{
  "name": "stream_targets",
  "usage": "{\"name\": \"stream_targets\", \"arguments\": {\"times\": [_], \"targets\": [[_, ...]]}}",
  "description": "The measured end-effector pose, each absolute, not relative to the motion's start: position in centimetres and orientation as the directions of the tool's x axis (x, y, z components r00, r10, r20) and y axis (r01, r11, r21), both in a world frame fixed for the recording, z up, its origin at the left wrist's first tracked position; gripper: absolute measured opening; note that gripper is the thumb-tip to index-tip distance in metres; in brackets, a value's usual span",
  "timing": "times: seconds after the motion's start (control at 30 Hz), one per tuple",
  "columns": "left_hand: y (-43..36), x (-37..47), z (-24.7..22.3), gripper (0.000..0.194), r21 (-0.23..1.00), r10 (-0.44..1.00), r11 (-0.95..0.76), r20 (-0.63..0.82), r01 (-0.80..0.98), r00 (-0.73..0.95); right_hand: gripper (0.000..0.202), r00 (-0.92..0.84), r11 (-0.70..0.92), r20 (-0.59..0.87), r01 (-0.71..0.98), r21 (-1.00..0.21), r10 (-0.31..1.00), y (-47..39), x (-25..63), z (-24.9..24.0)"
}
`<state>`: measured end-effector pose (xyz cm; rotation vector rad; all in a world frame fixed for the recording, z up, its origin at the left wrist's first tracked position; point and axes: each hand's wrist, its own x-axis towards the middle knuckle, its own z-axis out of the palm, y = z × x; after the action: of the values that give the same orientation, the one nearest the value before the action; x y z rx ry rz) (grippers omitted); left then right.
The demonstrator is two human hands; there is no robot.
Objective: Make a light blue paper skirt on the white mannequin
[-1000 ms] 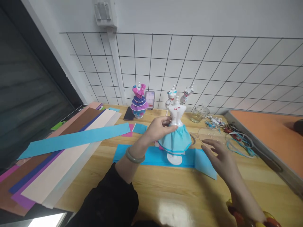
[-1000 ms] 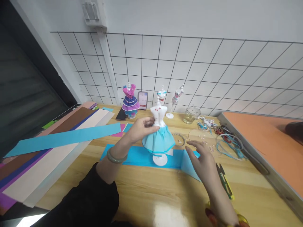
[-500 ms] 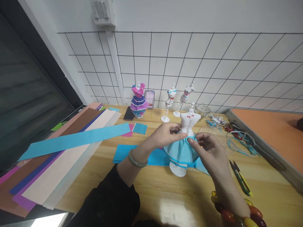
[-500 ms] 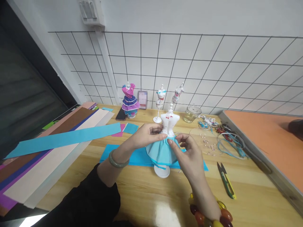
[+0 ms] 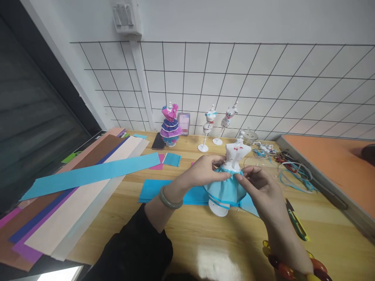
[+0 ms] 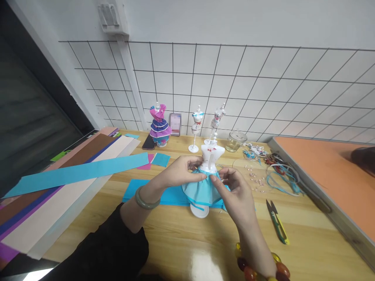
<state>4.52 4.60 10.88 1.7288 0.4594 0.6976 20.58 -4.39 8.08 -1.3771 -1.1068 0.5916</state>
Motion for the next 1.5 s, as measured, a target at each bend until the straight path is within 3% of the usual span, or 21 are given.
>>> {"name": "stream_targets", "arguments": {"times": [0.27, 0.6, 0.83, 1.03, 1.2, 1.5], "targets": [[4.3, 4.7, 10.7, 0.033, 0.956, 0.591, -0.29, 0.217, -0.046, 0.777, 0.049, 0.389, 0.234, 0.346, 0.308, -0.922, 0.853, -4.2, 20.4, 7.9], [3.5, 4.6, 11.1, 0.042, 0.914, 0.602, -0.406, 0.276, -0.01, 0.749, 0.053, 0.423, 0.267, 0.364, 0.27, -0.925, 0.83, -4.4, 20.7, 7.0], [4.3, 4.8, 10.6, 0.038, 0.952, 0.62, -0.305, 0.23, -0.039, 0.751, 0.081, 0.441, 0.285, 0.329, 0.165, -0.944, 0.835, -4.6, 20.1, 7.7], [5.1, 4.6, 10.4, 0.044, 0.976, 0.56, -0.092, 0.216, -0.199, 0.8, 0.065, 0.409, 0.222, 0.217, 0.036, -0.974, 0.886, -5.2, 21.3, 7.8], [5.0, 4.4, 10.4, 0.043, 0.977, 0.491, 0.019, 0.176, -0.212, 0.853, 0.056, 0.321, 0.148, 0.142, 0.005, -0.989, 0.936, -5.2, 22.2, 7.5], [5.0, 4.3, 10.5, 0.03, 0.976, 0.401, -0.027, 0.209, -0.217, 0.892, 0.062, 0.205, 0.141, 0.118, -0.101, -0.985, 0.972, -5.5, 21.0, 8.4]]}}
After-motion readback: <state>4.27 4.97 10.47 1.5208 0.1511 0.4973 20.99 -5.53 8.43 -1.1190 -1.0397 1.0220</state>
